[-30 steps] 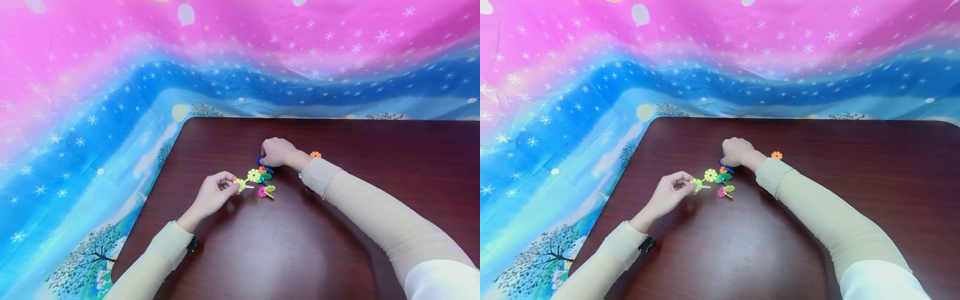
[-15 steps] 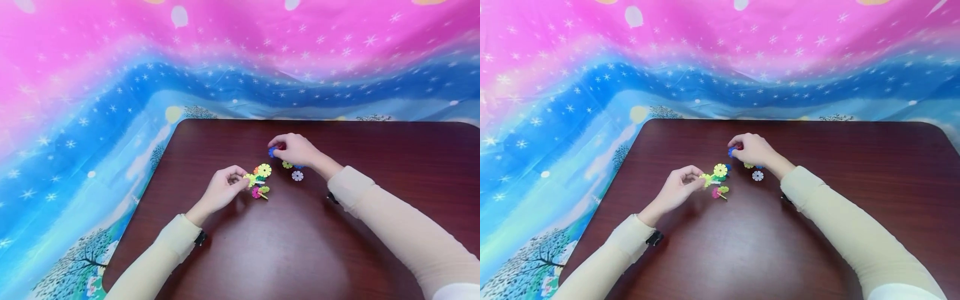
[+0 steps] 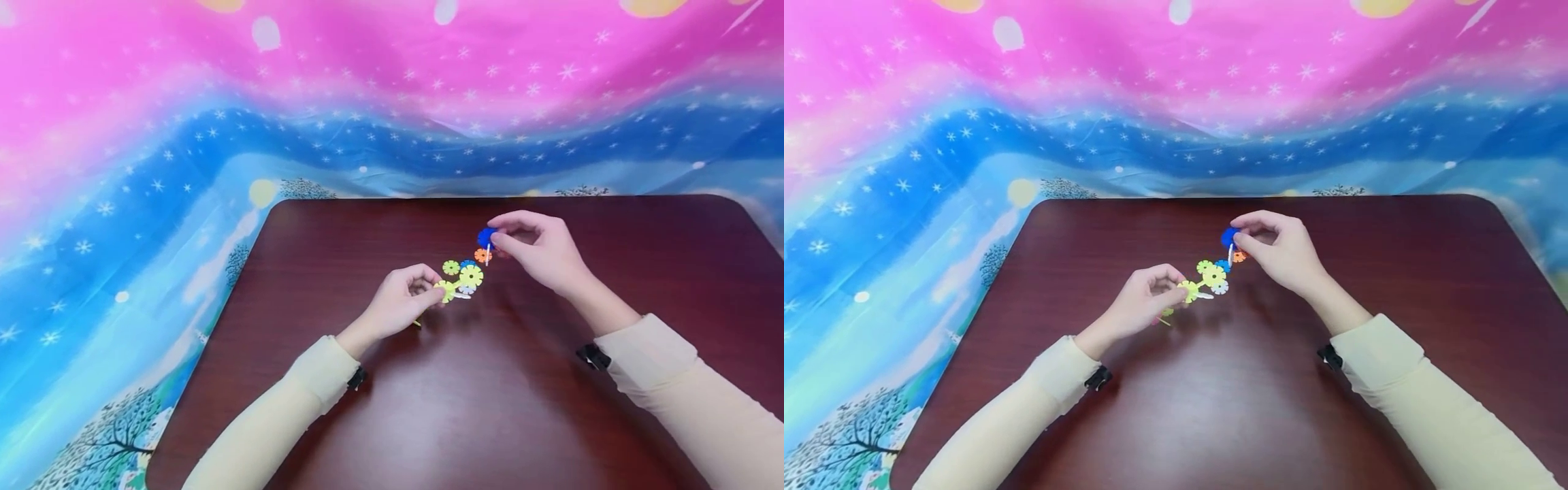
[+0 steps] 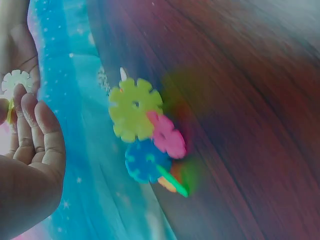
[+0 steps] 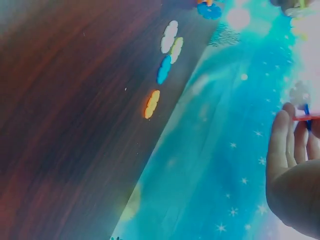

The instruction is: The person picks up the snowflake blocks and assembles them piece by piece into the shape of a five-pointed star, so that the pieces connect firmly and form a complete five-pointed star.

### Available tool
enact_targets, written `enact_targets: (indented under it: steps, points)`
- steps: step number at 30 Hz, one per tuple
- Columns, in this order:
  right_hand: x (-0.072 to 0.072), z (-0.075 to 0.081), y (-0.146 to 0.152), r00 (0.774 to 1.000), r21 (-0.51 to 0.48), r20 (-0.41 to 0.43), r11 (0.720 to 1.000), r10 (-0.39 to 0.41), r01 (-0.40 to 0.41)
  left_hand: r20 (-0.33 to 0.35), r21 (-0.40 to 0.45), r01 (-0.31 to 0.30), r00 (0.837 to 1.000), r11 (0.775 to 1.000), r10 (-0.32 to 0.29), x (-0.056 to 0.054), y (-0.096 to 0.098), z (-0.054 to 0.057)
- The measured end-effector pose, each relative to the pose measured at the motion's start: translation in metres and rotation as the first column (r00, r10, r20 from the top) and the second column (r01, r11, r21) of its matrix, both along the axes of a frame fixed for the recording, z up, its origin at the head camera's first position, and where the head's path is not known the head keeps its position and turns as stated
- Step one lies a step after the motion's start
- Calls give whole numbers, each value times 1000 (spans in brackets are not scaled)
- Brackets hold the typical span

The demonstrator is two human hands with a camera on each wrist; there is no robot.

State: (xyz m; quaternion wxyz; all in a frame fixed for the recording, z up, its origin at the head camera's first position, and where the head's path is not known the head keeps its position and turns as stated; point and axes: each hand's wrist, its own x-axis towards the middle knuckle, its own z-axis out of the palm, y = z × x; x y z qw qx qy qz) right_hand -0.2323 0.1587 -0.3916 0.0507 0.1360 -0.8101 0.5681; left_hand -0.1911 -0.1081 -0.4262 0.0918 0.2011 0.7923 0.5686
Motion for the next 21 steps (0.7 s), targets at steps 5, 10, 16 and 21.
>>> enact_targets:
  steps: [5,10,16,21]
  points:
    - [13,3,5,999,-151,-27,988,-29,25,10,10,19,1000,1000,-19,-1,10,-1]
    - [15,-1,2,999,-155,-30,987,-39,34,13,20,16,1000,1000,-17,0,14,-1]
    - [18,-10,1,999,-136,-2,990,-33,33,18,37,19,1000,999,-20,1,18,-2]
    - [20,-15,2,999,-141,15,989,-42,43,76,70,-1,997,998,-5,3,23,-2]
